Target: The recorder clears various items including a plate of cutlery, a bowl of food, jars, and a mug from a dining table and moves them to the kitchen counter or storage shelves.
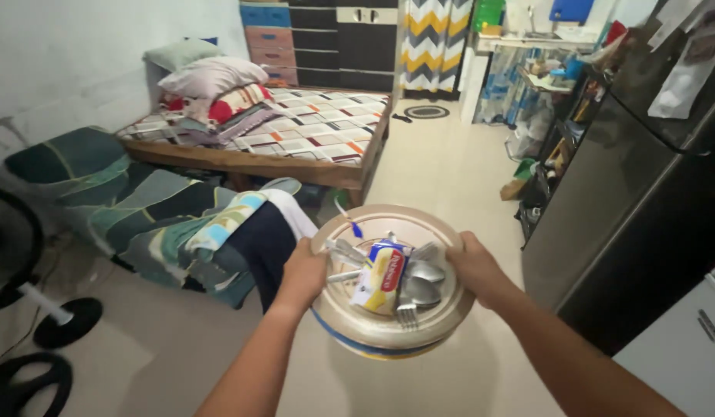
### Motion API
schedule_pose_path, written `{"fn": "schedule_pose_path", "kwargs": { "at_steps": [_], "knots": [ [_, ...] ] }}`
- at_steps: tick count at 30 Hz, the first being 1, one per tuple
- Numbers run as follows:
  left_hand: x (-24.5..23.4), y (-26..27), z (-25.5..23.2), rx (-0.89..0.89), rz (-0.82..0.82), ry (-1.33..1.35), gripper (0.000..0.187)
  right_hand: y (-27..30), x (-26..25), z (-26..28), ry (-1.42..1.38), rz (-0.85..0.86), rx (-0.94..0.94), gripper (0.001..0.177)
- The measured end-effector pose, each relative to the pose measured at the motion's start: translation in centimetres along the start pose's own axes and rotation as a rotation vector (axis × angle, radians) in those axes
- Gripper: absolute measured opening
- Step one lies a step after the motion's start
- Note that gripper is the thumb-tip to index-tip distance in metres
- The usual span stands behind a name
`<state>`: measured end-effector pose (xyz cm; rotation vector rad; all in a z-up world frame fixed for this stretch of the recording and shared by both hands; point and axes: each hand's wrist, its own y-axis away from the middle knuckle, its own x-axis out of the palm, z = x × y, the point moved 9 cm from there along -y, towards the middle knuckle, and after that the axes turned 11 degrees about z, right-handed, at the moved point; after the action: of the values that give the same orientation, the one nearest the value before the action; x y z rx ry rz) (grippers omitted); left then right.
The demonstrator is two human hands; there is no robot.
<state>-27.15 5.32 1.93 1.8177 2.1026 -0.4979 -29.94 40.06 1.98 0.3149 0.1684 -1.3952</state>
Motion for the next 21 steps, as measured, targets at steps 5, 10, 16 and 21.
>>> {"fn": "schedule_pose_path", "kwargs": {
  "at_steps": [5, 10, 16, 21],
  "knots": [
    [7.0, -9.5, -1.1, 0.054, 0.019, -0.052, 0.041, -7.1, -6.3, -2.7, 0.073, -0.077, 0.064, 0.033],
    [15.0, -19.8, -2.7, 0.075, 0.030, 0.020, 0.045, -17.3, -14.2, -5.7, 0.123, -0.135, 0.057, 0.036],
    [24.7, -33.7, -4.9, 0.058, 0.045, -0.032, 0.046, -29.6, -24.3, -7.1, 0.212, -0.179, 0.045, 0.036],
    [29.1, -43.9, -8.4, -0.003, 0.055, 0.011, 0.046, -38.5, -29.9, -6.5, 0.116, -0.184, 0.020, 0.035]
  ]
}}
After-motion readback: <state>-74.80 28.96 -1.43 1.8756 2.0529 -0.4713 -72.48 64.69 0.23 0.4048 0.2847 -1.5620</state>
